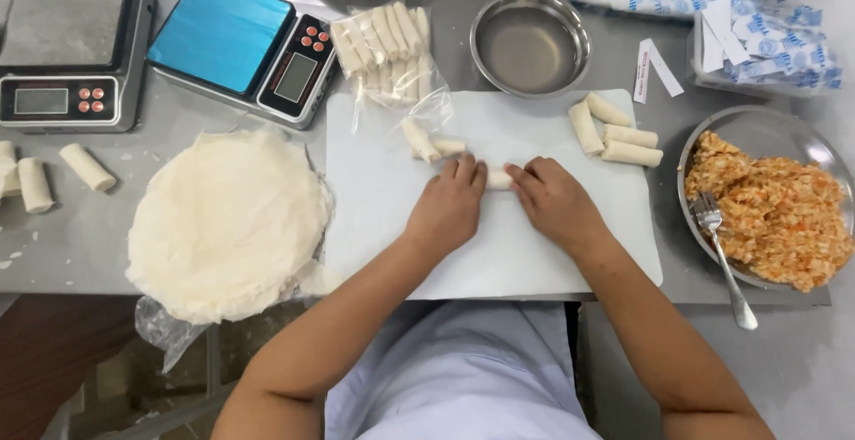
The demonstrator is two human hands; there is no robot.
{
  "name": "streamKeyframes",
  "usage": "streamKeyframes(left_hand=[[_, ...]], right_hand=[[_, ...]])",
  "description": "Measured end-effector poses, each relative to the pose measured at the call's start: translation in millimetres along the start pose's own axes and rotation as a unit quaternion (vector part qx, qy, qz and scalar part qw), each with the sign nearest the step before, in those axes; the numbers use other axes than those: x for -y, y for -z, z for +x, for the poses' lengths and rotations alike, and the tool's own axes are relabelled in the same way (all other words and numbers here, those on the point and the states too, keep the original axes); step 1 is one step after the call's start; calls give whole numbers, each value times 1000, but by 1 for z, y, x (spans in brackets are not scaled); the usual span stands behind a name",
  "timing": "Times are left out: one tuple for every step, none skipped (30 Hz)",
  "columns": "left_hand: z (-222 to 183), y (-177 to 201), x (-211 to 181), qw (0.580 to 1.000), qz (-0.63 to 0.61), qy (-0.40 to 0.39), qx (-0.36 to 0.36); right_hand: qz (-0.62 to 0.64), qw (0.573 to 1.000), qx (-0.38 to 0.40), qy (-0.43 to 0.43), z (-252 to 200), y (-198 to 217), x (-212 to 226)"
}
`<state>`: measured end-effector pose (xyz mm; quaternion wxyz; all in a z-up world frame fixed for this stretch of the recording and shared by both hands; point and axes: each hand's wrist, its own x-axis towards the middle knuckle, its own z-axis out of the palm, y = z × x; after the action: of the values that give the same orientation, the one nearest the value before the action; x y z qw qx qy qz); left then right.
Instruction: Rolling food filling into thin wrappers to create spring rolls or similar items at a high speed.
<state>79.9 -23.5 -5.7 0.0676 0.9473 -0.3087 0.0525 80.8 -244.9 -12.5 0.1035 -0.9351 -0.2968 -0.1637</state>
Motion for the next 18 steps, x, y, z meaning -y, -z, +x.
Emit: streamKeyframes(left_hand=[[6,1,1,1000,0,-1,-3],[12,2,2,999,14,20,-23],[13,2,2,998,26,43,-40],[17,0,5,998,25,45,-39],[21,-2,9,999,29,29,-11],[25,-3,13,999,33,13,17],[18,8,6,999,34,20,15],[11,20,1,995,-80,32,48],[0,32,-3,977,-192,46,82],[-16,40,1,977,-188,57,81],[-34,47,4,974,-205,81,52],[-52,55,5,970,-220,105,23],[-69,66,21,970,-216,111,20],[-86,77,37,975,-127,183,-20],[-104,87,49,965,-38,251,-58],[-121,88,62,964,-36,255,-59],[-138,89,73,955,-4,295,-29],[-155,90,85,942,27,334,0]], right_hand=[[-3,1000,-1,1,3,-2,-1],[-35,999,32,-6,6,-5,-2],[-65,996,67,-12,5,-8,0],[-64,995,69,-11,10,-5,1],[-45,995,80,-36,16,-2,2],[-25,994,92,-61,23,1,3],[-24,994,91,-53,19,-9,-2],[48,997,53,-33,16,-20,-7],[126,992,15,-11,15,-34,-9],[132,991,16,-2,15,-32,4],[139,989,43,32,13,-32,19],[145,985,69,66,11,-30,33],[149,984,68,73,22,-18,50],[186,973,114,78,33,-5,66],[221,958,163,80,40,10,83],[223,957,163,85,58,15,91],[250,959,108,78,73,22,99],[276,957,52,70,89,28,108]])
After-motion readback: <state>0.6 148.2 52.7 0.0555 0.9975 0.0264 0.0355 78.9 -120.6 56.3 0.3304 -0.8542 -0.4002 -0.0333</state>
